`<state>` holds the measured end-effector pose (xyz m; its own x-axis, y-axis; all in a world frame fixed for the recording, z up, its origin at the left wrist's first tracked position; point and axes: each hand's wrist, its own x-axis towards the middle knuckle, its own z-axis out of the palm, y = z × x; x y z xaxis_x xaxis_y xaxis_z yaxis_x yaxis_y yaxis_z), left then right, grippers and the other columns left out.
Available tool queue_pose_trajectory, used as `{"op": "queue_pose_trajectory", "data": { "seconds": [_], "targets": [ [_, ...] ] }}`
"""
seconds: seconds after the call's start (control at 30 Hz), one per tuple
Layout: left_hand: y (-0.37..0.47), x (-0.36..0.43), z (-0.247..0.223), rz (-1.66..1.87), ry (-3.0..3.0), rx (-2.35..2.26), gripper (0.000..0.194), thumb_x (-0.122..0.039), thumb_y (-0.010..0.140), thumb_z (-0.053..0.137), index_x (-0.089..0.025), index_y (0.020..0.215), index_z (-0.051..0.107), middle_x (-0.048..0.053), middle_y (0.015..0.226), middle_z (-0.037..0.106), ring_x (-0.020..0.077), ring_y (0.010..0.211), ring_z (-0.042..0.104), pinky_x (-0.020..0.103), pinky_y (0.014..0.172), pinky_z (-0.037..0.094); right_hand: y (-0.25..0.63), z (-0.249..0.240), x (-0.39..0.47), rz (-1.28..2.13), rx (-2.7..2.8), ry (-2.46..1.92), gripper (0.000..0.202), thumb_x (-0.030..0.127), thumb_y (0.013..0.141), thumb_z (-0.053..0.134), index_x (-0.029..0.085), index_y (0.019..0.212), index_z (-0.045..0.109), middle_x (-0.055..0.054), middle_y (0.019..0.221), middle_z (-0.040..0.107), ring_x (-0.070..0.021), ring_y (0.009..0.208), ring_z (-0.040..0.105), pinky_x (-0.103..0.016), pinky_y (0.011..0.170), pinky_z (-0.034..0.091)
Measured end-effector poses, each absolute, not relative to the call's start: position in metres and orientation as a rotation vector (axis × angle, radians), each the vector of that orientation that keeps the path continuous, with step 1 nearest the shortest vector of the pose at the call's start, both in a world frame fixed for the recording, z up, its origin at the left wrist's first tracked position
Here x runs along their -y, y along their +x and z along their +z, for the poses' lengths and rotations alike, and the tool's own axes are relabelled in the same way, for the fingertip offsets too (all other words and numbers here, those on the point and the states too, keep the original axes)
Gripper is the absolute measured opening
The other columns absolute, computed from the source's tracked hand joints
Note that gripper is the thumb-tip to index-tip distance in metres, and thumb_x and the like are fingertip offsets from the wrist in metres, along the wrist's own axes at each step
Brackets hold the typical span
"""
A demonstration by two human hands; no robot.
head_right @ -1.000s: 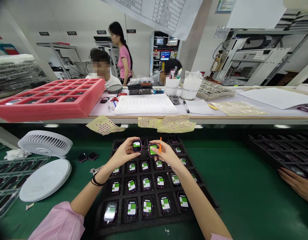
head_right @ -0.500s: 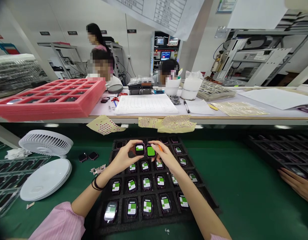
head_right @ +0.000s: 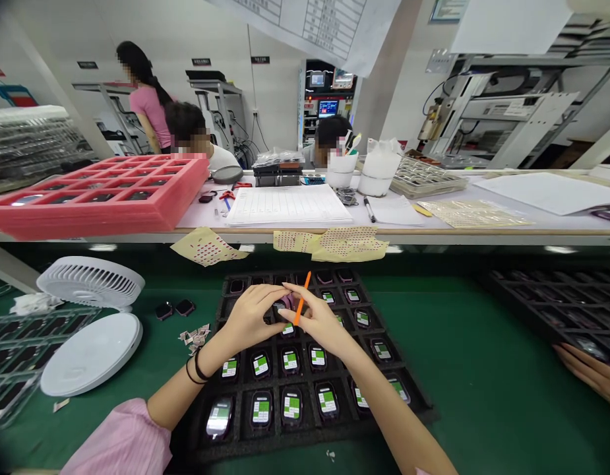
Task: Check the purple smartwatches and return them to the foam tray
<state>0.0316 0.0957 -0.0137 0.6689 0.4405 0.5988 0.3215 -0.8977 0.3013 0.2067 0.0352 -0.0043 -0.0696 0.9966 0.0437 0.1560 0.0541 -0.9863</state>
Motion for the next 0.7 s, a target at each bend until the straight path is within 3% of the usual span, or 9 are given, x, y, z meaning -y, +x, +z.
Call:
{"op": "queue_pose_trajectory", "data": {
  "seconds": [0.13,0.27,0.4,0.57,0.7],
  "targets": [
    [0.028,-0.097,-0.01,1.193,2.606,-0.472,0.051,-0.025,0.069,0.07,-0.023,0.118,0.057,0.008,0.11,0.068,0.0262,0.103,0.06,0.042,0.09,0.046,0.214,0.004,-0.038,1.373,1.369,-1.044,0.045,0.038,0.072,0.072,0.027,0.115,0.063,-0.004,0.102,0.066,-0.0194,0.093,0.061,-0.033,0.08,0.052],
    [0.028,-0.094,-0.007,1.218,2.585,-0.395,0.052,-0.028,0.07,0.072,-0.023,0.12,0.057,0.008,0.113,0.068,0.0257,0.107,0.059,0.042,0.092,0.045,0.217,-0.001,-0.04,1.535,1.292,-0.967,0.041,0.041,0.068,0.076,0.024,0.105,0.068,-0.004,0.095,0.068,-0.0184,0.087,0.062,-0.033,0.078,0.051],
    [0.028,-0.092,-0.005,1.16,2.573,-0.386,0.051,-0.027,0.072,0.071,-0.024,0.121,0.057,0.008,0.113,0.068,0.0258,0.108,0.06,0.041,0.093,0.044,0.217,-0.004,-0.04,1.5,1.282,-0.947,0.045,0.039,0.062,0.08,0.021,0.102,0.069,-0.005,0.093,0.07,-0.0203,0.089,0.064,-0.036,0.086,0.048],
    [0.029,-0.093,-0.006,1.2,2.544,-0.334,0.053,-0.025,0.07,0.072,-0.023,0.121,0.057,0.008,0.112,0.069,0.0255,0.106,0.061,0.04,0.091,0.045,0.213,0.001,-0.036,1.498,1.295,-0.94,0.044,0.037,0.067,0.078,0.022,0.106,0.067,-0.005,0.099,0.07,-0.021,0.096,0.063,-0.038,0.094,0.044],
    [0.029,-0.093,-0.007,1.182,2.542,-0.338,0.052,-0.025,0.071,0.071,-0.024,0.121,0.057,0.007,0.111,0.069,0.026,0.108,0.061,0.041,0.092,0.045,0.207,0.003,-0.033,1.528,1.247,-0.904,0.05,0.036,0.063,0.08,0.023,0.109,0.065,-0.004,0.098,0.069,-0.0212,0.094,0.065,-0.038,0.091,0.047]
  ]
}}
